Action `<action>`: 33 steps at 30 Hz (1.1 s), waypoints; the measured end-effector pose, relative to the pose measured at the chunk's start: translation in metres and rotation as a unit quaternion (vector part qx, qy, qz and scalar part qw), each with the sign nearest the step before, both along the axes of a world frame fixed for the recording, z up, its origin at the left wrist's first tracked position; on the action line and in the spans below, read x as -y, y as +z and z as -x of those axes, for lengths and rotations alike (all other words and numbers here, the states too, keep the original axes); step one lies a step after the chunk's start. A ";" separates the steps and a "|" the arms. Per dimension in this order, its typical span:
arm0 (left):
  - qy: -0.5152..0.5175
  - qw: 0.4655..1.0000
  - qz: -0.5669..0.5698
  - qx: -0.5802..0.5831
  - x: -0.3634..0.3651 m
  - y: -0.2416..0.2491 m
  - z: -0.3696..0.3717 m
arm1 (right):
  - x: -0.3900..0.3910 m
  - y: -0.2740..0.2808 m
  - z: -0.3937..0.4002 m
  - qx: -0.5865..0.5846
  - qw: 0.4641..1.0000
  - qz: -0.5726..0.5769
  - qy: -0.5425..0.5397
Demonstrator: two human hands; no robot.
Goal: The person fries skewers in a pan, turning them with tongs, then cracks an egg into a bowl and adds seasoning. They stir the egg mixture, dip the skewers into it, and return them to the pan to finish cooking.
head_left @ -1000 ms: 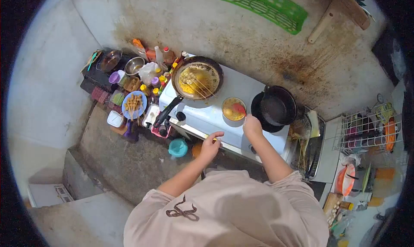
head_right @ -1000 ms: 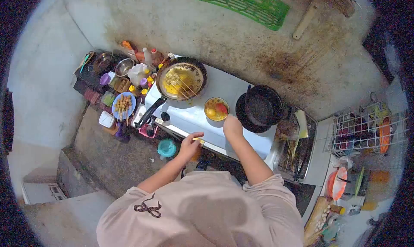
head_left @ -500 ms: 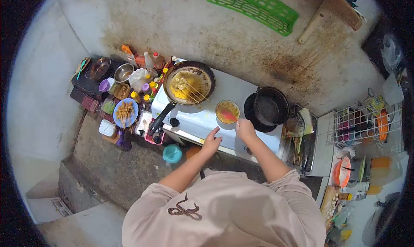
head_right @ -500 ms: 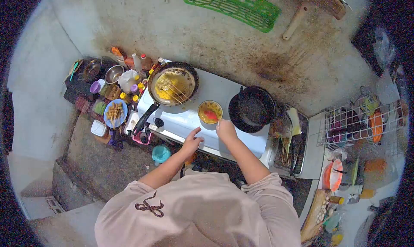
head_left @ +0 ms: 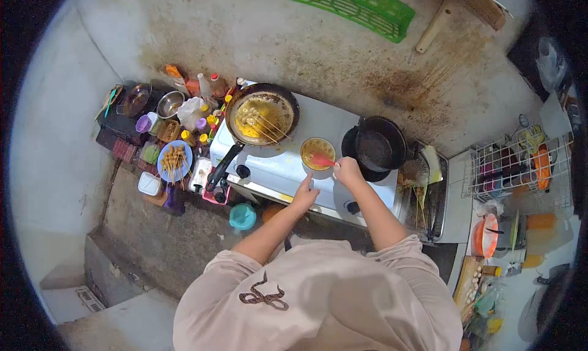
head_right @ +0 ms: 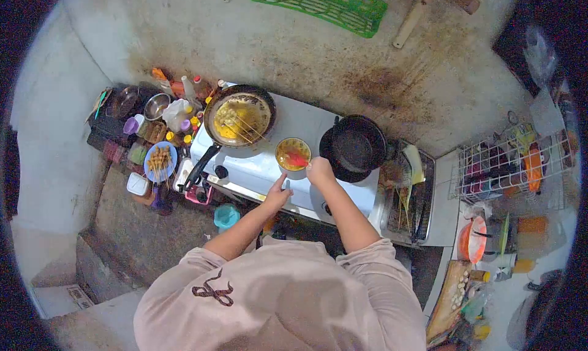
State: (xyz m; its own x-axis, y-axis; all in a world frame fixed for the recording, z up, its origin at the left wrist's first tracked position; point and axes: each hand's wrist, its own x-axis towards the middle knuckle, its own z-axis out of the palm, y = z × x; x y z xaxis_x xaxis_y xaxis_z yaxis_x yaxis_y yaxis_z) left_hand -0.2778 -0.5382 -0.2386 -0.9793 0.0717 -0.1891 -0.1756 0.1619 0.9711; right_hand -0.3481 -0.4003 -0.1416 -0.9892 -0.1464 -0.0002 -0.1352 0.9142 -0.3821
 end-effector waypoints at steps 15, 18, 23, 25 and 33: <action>-0.040 0.998 -0.042 0.040 -0.001 0.021 0.002 | 0.002 0.010 0.007 0.062 0.998 -0.011 -0.029; -0.042 0.997 -0.035 0.045 0.000 0.016 0.004 | -0.003 0.005 0.010 0.043 0.998 0.017 -0.039; -0.039 0.999 -0.021 0.006 0.001 0.009 0.008 | -0.004 0.006 0.010 0.108 0.992 0.014 -0.069; -0.044 0.998 -0.012 0.031 0.003 0.014 0.008 | -0.003 0.010 0.009 0.107 0.992 0.027 -0.055; -0.020 0.999 -0.041 0.018 0.001 0.007 0.008 | -0.004 -0.002 0.005 0.042 0.997 0.054 -0.045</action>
